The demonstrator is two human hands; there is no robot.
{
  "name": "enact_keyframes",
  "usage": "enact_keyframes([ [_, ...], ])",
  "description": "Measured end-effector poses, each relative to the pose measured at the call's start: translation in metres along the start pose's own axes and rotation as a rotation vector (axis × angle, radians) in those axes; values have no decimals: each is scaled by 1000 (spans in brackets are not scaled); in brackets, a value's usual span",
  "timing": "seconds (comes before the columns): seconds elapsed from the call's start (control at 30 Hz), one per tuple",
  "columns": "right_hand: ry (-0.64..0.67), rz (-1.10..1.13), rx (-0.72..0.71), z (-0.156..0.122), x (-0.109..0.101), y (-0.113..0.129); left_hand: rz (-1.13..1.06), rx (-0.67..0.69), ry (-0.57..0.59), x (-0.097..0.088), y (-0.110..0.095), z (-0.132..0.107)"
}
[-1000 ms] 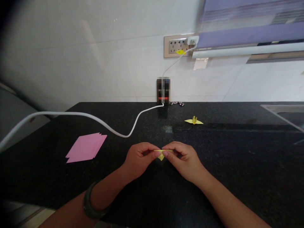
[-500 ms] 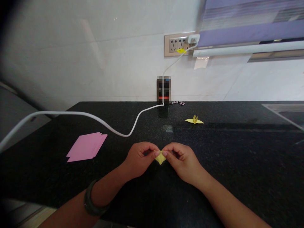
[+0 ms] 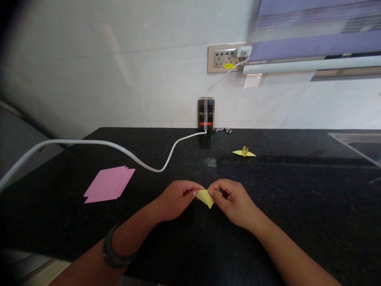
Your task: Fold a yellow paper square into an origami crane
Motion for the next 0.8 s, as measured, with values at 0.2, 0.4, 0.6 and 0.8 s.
enact_keyframes([
  [0.2, 1, -8, -33, 0, 2, 2, -6, -56, -43, 5, 2, -3],
  [0.4, 32, -72, -86, 0, 5, 9, 114, -8, -54, 3, -5, -5],
  [0.6, 96, -28, -67, -1, 3, 9, 50, -27, -21, 3, -4, -5],
  [0.8, 212, 165, 22, -3, -6, 6, -63, -58, -6, 4, -1, -5],
])
Point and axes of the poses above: each hand's wrist, its own z-axis towards the middle knuckle, its own x-axis out of the palm, y = z × x, the point moved 1 cm from there along z, towards the middle knuckle, and after that the axes turned 2 degrees about y, right-handed, at the moved point
